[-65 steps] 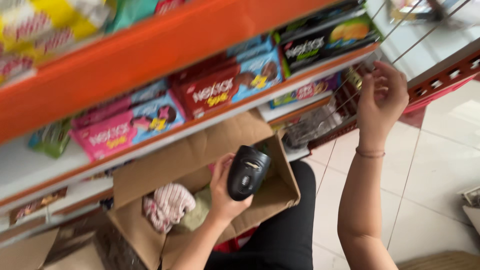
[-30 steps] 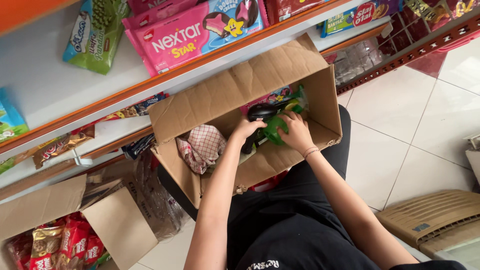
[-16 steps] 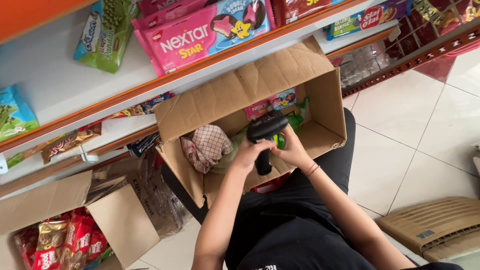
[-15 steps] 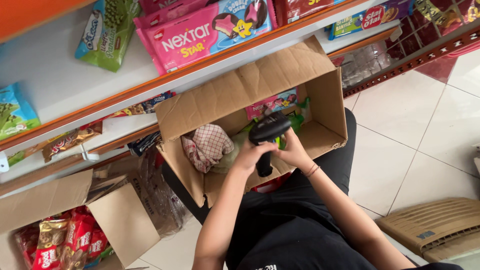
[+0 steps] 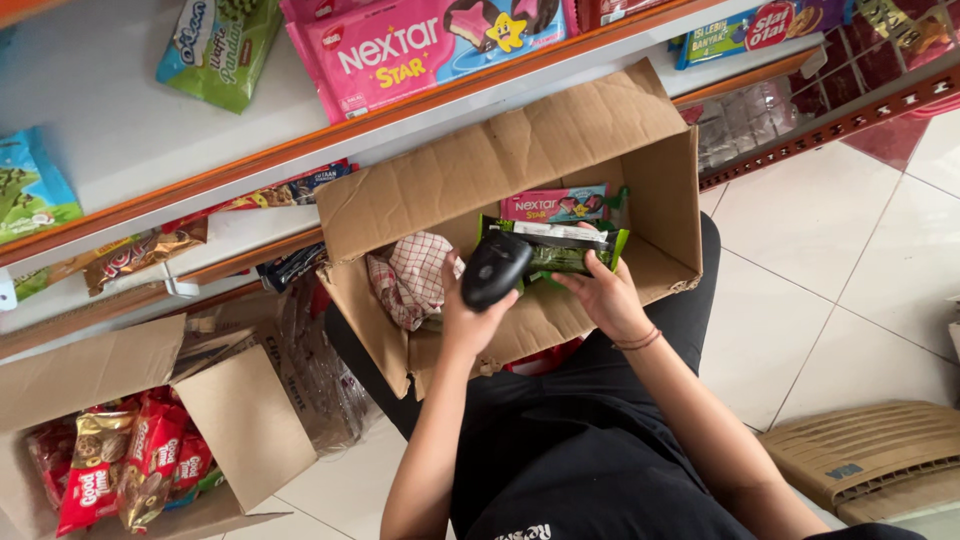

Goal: The person scans several food packages using a handheld barcode scanner, places them into a cardboard box, and then uses a spray bottle and a cloth to wipe a shelf in a store.

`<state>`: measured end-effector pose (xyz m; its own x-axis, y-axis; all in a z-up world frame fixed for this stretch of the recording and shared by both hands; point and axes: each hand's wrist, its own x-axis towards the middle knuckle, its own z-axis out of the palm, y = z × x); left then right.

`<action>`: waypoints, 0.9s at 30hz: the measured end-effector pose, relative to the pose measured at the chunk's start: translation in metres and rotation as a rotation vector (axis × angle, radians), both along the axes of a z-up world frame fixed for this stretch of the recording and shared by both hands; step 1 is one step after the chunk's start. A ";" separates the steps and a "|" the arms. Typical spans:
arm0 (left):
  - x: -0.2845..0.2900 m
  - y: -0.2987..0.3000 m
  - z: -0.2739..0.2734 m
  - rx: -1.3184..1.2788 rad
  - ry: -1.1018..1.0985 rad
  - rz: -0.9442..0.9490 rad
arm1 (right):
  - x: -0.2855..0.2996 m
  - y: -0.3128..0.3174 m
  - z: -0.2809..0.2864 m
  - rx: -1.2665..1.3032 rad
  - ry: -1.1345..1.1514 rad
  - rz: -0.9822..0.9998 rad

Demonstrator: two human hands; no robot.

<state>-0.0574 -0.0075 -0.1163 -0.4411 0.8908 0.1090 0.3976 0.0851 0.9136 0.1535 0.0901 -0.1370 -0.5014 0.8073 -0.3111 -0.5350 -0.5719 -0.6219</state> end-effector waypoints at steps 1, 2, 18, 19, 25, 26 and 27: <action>-0.003 -0.003 -0.003 -0.002 0.000 0.003 | 0.003 0.000 0.003 -0.002 0.000 0.003; -0.005 -0.005 -0.004 -0.110 -0.397 0.009 | 0.005 0.001 0.005 0.009 0.005 0.064; 0.018 -0.022 0.070 -0.027 -0.202 -0.095 | 0.081 0.025 0.004 0.051 -0.047 -0.098; 0.021 -0.023 0.072 -0.028 -0.201 -0.096 | 0.082 0.024 0.007 0.050 -0.046 -0.100; 0.039 -0.020 0.077 -0.001 -0.232 -0.099 | 0.078 0.019 0.009 0.089 -0.066 -0.113; 0.039 -0.018 0.077 -0.026 -0.232 -0.087 | 0.078 0.018 0.009 0.086 -0.060 -0.113; 0.039 -0.017 0.076 -0.049 -0.231 -0.074 | 0.077 0.018 0.009 0.085 -0.053 -0.112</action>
